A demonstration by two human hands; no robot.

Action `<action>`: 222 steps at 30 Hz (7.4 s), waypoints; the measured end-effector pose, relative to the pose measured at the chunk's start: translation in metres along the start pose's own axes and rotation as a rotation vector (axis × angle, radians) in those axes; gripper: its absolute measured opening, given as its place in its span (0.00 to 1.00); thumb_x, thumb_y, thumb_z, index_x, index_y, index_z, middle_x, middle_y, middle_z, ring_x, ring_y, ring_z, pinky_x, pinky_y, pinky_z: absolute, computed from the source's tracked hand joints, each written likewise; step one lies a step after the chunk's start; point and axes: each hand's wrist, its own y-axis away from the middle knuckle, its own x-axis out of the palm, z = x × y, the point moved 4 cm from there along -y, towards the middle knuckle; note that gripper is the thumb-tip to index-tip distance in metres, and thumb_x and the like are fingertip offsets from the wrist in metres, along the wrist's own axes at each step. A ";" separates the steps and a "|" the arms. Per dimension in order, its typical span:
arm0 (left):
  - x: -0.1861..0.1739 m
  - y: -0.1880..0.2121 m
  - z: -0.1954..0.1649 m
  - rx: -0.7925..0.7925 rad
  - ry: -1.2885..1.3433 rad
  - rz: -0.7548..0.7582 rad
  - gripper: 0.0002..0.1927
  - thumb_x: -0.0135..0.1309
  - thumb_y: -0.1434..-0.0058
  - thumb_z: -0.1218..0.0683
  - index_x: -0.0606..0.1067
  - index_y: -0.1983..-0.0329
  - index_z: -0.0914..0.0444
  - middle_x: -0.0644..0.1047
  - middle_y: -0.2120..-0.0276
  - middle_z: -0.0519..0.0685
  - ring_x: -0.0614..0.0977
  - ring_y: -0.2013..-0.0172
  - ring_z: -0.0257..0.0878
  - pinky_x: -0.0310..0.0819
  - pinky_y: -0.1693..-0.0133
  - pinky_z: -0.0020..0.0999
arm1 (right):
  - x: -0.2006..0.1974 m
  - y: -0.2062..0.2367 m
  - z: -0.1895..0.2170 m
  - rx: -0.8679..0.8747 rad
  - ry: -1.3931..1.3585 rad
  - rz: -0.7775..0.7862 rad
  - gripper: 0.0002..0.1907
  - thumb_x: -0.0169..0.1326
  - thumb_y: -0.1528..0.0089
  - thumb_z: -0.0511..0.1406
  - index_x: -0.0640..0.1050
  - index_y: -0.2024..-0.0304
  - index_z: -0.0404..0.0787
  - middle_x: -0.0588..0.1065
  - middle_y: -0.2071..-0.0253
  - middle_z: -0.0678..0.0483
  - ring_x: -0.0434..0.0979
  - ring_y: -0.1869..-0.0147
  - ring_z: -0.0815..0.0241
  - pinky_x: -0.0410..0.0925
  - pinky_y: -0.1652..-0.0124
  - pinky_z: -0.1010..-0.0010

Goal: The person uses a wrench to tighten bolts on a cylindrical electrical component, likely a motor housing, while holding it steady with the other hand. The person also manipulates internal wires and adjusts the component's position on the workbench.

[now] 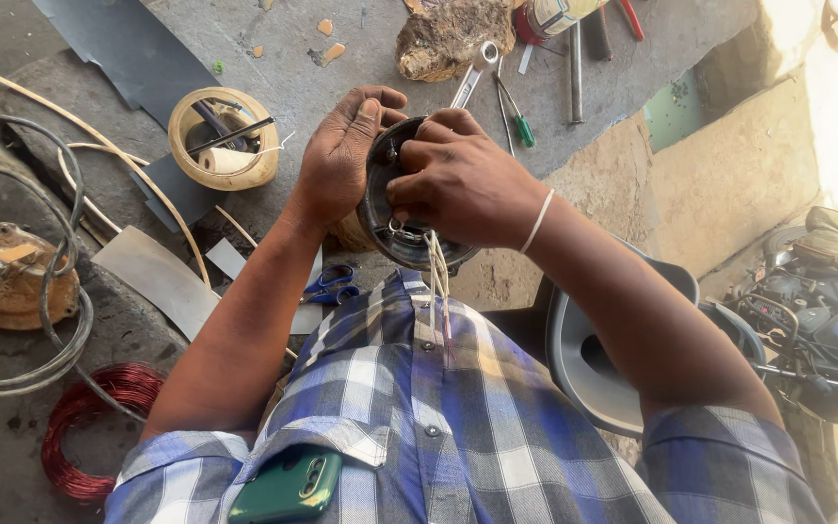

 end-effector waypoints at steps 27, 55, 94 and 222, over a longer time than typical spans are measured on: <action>0.001 -0.001 -0.001 -0.008 -0.031 0.000 0.18 0.36 0.21 0.50 0.71 0.42 0.65 0.78 0.56 0.49 0.79 0.55 0.32 0.77 0.51 0.29 | 0.012 0.011 0.010 0.103 -0.013 -0.031 0.09 0.61 0.40 0.45 0.85 0.60 0.53 0.78 0.65 0.58 0.75 0.53 0.58 0.56 0.40 0.60; -0.002 -0.002 0.002 0.053 -0.088 -0.014 0.17 0.37 0.21 0.51 0.72 0.42 0.66 0.79 0.57 0.48 0.79 0.58 0.31 0.77 0.53 0.27 | 0.007 -0.008 0.009 -0.025 0.061 0.007 0.05 0.60 0.41 0.45 0.84 0.66 0.58 0.75 0.67 0.59 0.74 0.52 0.57 0.54 0.35 0.59; 0.002 -0.002 -0.006 0.045 -0.099 -0.004 0.15 0.43 0.21 0.52 0.72 0.42 0.67 0.77 0.57 0.50 0.78 0.58 0.32 0.76 0.55 0.28 | 0.013 -0.012 0.008 0.016 0.141 0.110 0.06 0.58 0.38 0.42 0.85 0.68 0.60 0.75 0.70 0.61 0.73 0.55 0.59 0.58 0.39 0.62; 0.077 0.089 0.008 0.114 -0.512 -1.224 0.29 0.44 0.37 0.60 0.67 0.31 0.54 0.79 0.44 0.56 0.83 0.47 0.43 0.75 0.45 0.36 | -0.009 -0.107 -0.120 -0.597 -0.104 0.110 0.16 0.59 0.29 0.46 0.74 0.58 0.41 0.79 0.70 0.50 0.82 0.67 0.54 0.74 0.65 0.64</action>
